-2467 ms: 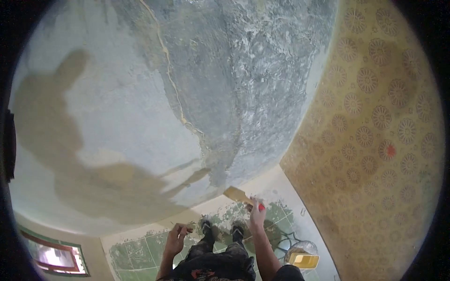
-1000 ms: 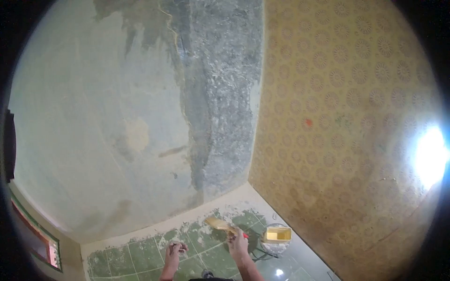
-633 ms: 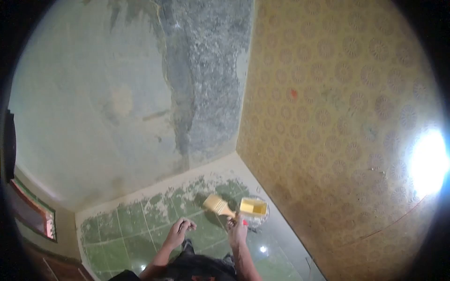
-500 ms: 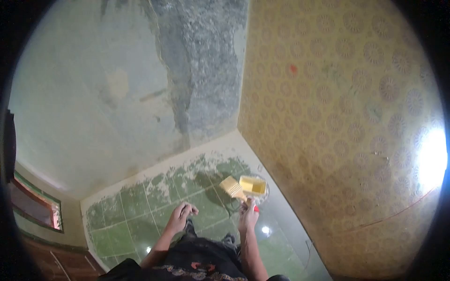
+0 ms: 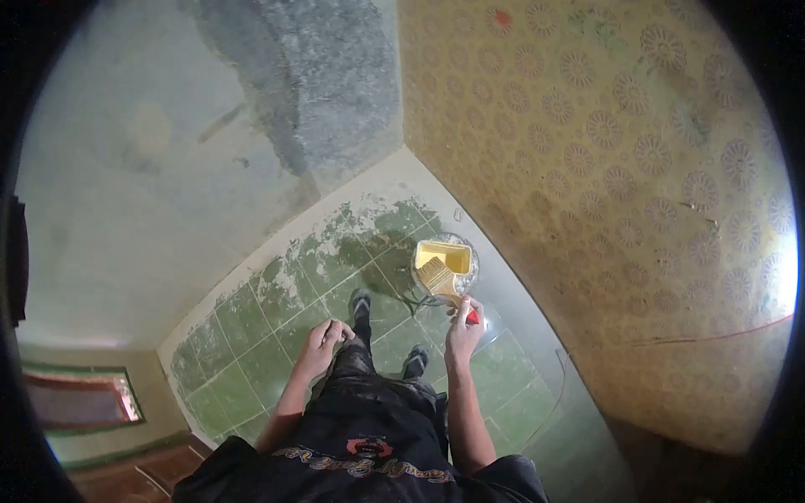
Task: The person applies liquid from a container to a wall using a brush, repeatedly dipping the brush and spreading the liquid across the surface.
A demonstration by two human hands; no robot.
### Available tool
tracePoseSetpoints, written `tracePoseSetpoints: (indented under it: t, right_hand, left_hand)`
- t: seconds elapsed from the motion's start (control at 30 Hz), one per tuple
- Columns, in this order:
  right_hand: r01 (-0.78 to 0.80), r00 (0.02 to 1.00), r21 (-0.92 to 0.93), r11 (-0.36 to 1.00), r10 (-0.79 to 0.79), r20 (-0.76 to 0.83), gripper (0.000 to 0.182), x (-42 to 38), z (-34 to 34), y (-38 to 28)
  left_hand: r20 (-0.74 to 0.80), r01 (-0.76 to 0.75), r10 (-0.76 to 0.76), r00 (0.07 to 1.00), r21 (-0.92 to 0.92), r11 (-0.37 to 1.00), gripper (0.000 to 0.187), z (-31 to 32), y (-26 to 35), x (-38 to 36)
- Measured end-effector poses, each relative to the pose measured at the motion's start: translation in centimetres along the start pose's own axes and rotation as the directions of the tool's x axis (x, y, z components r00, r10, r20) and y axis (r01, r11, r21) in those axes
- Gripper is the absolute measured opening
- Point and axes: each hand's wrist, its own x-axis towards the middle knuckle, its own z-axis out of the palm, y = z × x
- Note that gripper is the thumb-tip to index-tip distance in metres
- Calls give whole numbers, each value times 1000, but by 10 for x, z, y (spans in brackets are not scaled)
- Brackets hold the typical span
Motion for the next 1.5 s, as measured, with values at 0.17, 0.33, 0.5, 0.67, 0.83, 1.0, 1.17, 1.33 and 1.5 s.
tracePoseSetpoints:
  t: [0.17,0.33,0.5,0.67,0.83,1.0,1.17,1.33,1.5]
  right_hand:
    - [7,988,-134,991,-27,-153,28,31,10,10]
    - [-53,952,-366,929,-63,-298,27,77,47,30]
    - [-181,959,-671,719,-21,-281,23,145,94,76]
    - [-82,994,-760,645,-7,-113,23,202,125,142]
    - [-26,999,-864,503,-8,-34,19,227,133,201]
    - [-47,999,-862,505,1,-53,19,235,136,232]
    - [-2,1000,-879,477,1,-1,19,231,131,256]
    - [-102,994,-846,523,13,-112,17,229,125,224]
    - [-53,998,-875,482,10,-55,17,239,122,256]
  left_hand:
    - [194,74,-62,979,-55,996,23,-18,-33,89]
    - [403,20,3,915,-52,998,15,-34,-87,194]
    - [528,96,-137,838,103,990,15,-24,-152,282]
    - [598,138,-203,775,152,979,24,17,-208,333]
    - [622,267,-262,738,88,960,34,75,-273,353]
    - [642,435,-324,695,-16,900,38,114,-290,345]
    - [626,469,-346,699,-35,883,40,126,-293,340]
    - [586,450,-314,747,-98,888,42,137,-292,347]
    - [546,429,-332,769,-56,902,39,150,-301,347]
